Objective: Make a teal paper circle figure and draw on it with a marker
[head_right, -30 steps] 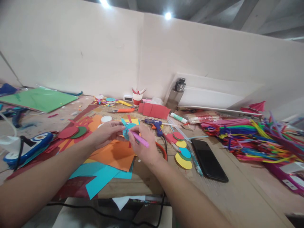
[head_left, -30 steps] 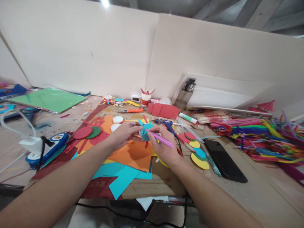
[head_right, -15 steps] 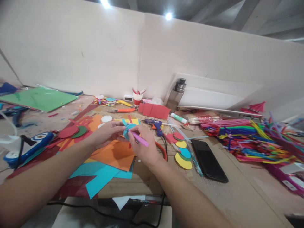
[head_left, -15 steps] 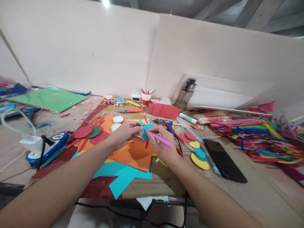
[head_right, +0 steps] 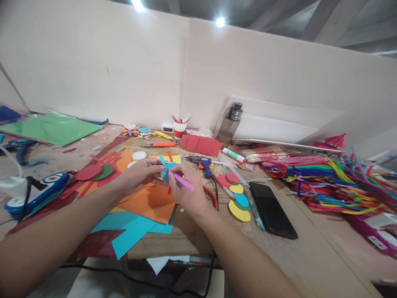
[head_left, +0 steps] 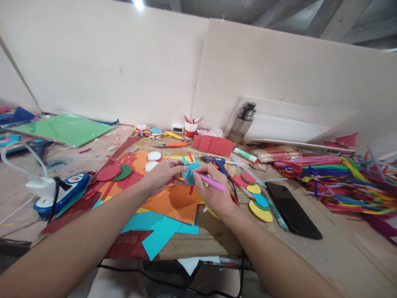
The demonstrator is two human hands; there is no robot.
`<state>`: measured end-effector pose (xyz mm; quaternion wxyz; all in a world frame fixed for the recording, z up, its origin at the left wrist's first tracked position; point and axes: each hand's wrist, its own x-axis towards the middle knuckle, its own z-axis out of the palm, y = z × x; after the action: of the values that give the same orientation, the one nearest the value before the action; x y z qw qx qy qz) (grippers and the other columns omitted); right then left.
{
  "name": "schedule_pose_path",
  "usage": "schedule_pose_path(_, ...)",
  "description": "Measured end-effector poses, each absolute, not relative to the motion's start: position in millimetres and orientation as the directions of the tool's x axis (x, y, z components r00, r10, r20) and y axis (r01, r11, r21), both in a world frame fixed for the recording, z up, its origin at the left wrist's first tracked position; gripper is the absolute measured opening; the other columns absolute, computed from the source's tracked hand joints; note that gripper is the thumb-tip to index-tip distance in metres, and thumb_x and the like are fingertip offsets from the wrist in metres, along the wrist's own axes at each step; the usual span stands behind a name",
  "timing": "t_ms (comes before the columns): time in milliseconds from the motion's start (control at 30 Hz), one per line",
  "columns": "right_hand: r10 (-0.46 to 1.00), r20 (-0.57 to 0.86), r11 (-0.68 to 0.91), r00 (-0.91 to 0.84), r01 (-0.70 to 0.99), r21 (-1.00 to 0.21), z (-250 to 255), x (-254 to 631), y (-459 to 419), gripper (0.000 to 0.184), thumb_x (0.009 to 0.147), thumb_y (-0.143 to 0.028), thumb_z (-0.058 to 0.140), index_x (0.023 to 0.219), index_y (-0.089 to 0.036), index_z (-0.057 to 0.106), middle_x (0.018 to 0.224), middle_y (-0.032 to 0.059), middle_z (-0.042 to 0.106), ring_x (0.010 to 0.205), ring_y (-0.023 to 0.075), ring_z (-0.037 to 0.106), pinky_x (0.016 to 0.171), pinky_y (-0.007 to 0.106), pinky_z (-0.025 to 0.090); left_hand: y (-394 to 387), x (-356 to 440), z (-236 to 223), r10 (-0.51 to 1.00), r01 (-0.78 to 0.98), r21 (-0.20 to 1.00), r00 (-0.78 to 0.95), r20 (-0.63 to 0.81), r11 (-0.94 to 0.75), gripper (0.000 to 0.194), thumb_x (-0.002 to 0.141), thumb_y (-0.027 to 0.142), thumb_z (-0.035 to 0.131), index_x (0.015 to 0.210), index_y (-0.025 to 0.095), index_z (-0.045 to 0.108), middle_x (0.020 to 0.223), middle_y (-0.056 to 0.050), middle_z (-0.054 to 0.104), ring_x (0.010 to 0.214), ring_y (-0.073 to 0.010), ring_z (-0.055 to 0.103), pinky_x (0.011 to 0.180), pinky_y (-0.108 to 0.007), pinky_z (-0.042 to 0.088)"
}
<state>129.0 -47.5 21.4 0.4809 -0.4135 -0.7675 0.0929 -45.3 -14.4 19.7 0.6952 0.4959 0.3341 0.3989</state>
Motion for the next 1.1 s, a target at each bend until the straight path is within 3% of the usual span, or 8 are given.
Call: schedule_pose_path(1100, 0.727, 0.666, 0.631, -0.168, 0.547, -0.551, 18.8, 131.6, -45.9, 0.008, 0.089, -0.025, 0.056, 0.081, -0.021, 0.057, 0.075, 0.0018, 0.062, 0.07, 0.0147, 0.058, 0.065, 0.029, 0.046, -15.3, -46.1, 20.7, 0.879, -0.199, 0.962, 0.472, -0.075, 0.189, 0.03, 0.071, 0.032, 0.076, 0.091, 0.011, 0.067, 0.087, -0.008, 0.072, 0.075, -0.0187, 0.069, 0.074, -0.037, 0.059)
